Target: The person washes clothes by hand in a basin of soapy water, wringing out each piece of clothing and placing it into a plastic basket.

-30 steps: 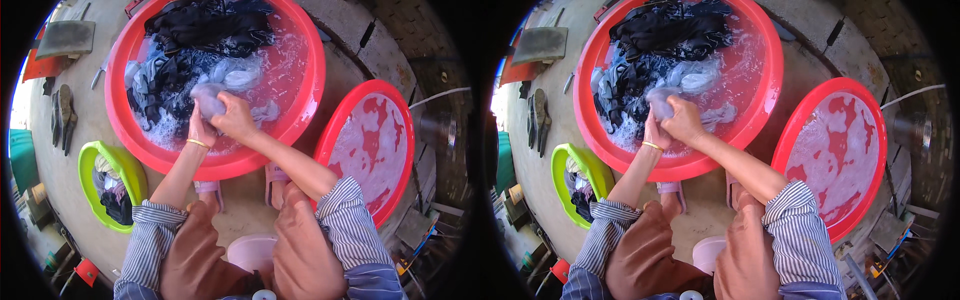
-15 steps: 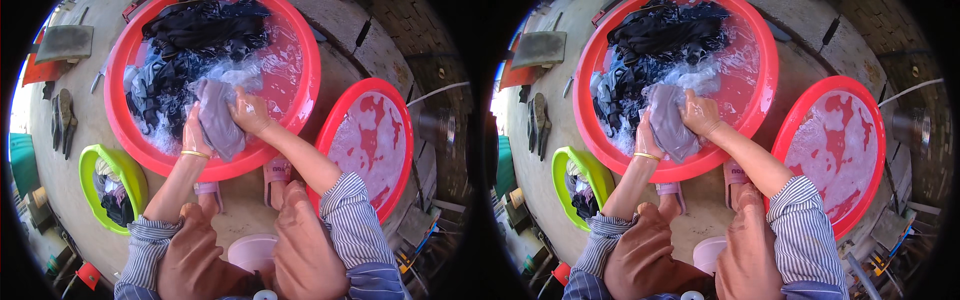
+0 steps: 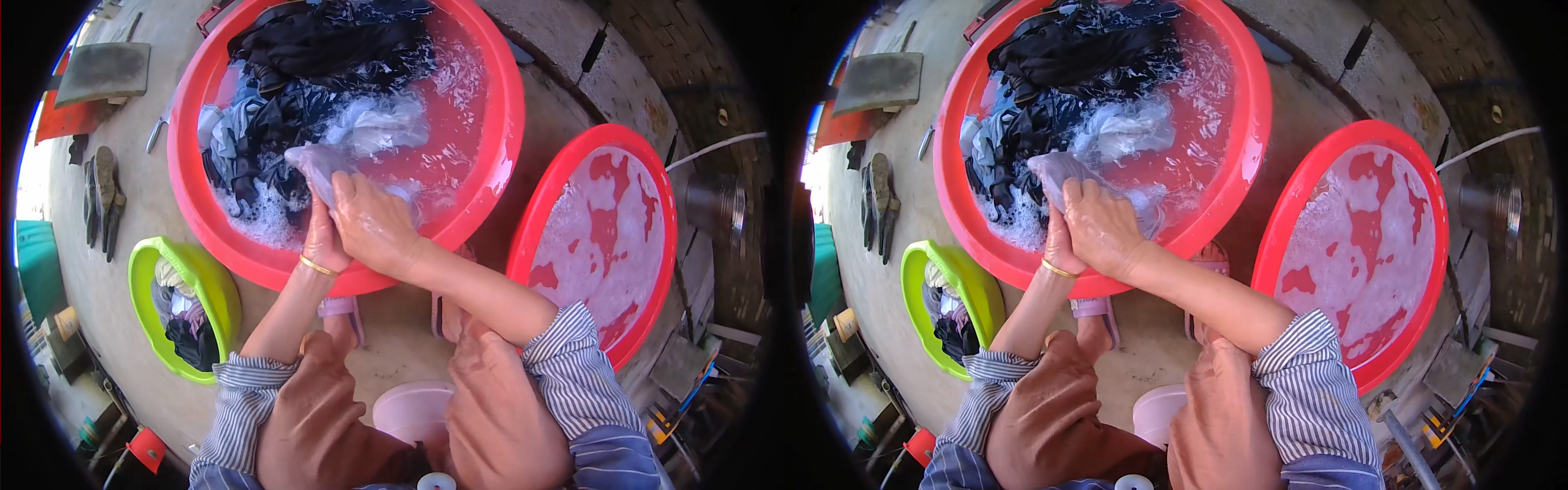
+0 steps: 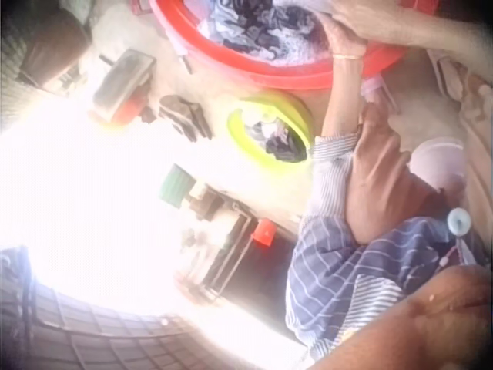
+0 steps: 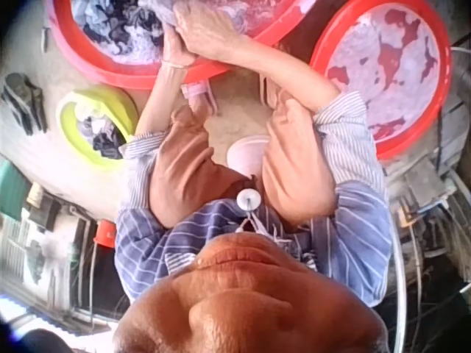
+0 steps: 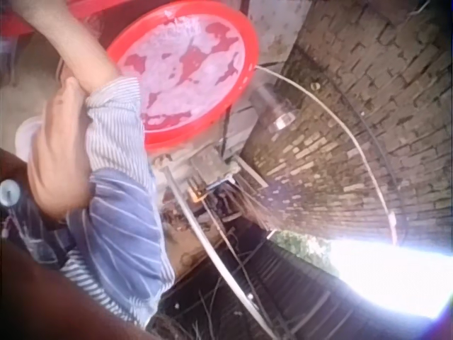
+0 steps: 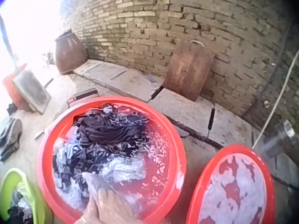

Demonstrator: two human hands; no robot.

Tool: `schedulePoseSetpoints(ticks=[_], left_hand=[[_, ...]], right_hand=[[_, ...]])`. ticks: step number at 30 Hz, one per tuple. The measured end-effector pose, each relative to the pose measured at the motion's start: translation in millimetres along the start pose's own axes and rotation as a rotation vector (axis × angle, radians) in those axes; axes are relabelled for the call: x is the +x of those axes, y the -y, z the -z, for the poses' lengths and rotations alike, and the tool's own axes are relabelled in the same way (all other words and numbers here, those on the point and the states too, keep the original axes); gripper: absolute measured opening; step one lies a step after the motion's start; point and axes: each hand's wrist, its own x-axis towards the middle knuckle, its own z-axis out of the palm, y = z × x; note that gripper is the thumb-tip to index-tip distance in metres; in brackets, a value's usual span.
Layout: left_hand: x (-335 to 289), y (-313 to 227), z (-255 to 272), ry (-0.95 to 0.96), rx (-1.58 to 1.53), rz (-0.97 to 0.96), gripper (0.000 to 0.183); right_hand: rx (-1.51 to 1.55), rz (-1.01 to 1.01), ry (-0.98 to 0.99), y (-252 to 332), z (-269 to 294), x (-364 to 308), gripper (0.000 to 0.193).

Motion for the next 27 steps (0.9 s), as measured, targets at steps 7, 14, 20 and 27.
schedulePoseSetpoints(ticks=[7, 14, 20, 27], left_hand=[[-20, -29, -37, 0.197, -0.015, -0.146, 0.069], [-24, -39, -22, 0.033, -0.077, 0.009, 0.047], [-36, -14, -81, 0.398, -0.275, 0.3, 0.059], [-43, 1, -92, 0.571, -0.238, 0.308, 0.062]], right_hand=[[-0.22, 0.214, -0.127, 27, 36, 8, 0.026], [0.739, -0.026, 0.396, -22, 88, 17, 0.048], [1.812, -0.257, 0.272, -84, 42, 32, 0.086], [1.789, 0.314, 0.597, -31, 91, 64, 0.06]])
